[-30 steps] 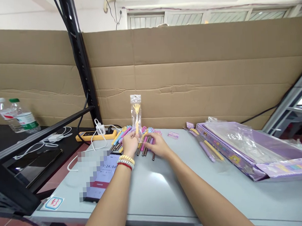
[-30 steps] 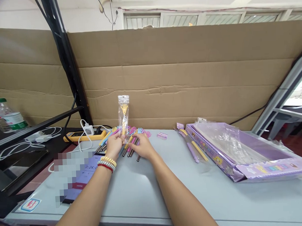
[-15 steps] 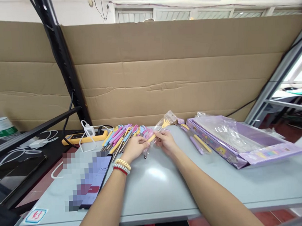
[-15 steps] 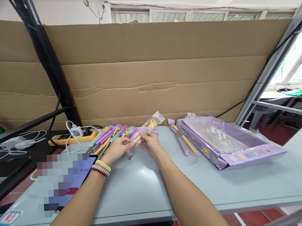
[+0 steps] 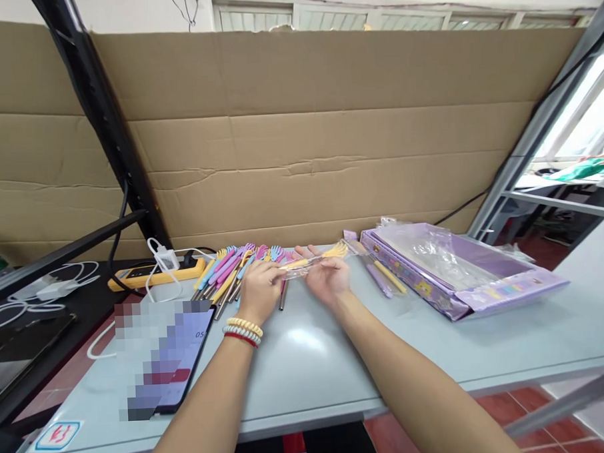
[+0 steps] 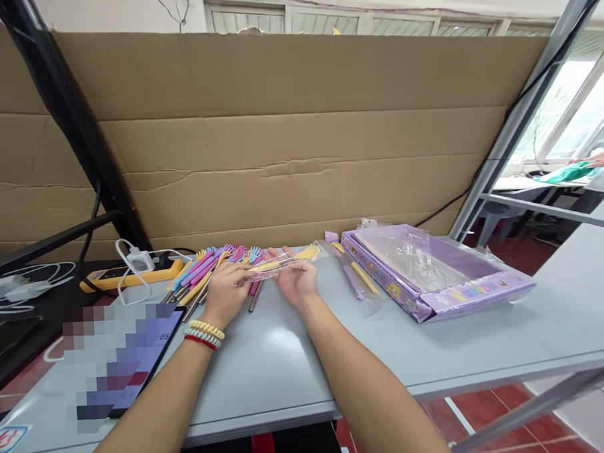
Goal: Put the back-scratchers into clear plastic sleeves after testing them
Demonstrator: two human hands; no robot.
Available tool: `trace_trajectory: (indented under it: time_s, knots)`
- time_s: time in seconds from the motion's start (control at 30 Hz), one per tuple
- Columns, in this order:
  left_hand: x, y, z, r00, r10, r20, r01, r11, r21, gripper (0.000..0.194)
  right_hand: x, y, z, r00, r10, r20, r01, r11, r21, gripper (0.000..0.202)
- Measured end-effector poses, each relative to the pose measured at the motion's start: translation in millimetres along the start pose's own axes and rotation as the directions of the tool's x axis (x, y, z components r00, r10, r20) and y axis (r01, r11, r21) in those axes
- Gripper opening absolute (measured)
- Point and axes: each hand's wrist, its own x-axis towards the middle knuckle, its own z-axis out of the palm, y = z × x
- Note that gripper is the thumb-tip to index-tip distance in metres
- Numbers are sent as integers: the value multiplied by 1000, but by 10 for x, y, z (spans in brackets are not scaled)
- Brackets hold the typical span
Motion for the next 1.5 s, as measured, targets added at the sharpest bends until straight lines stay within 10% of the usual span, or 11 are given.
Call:
trace_trajectory:
  time_s: [0.27,0.43,0.67,0.93,1.5]
  knots:
    - [-5,10,-71,997,76,-21,-76,997,-2,17,-36,-47,21,999,-7,32,5,998,60,49]
    - [-6,36,-25,989,-138,49,146,949,-278,21,-24,-33,-7,999,-17,-28,20,995,100,32]
    - [53,45,24,782,-591,198,565,536,-627,60,54,52,-12,977,21,-213,-35,998,-61,27]
    - [98,21,19,586,-747,313,586,125,-800,50,45,95,41,974,60,-218,-69,997,-34,29]
    - [74,73,-120,643,-528,554,756,326,-568,40,58,73,-28,982,3,-188,-26,992,-120,37]
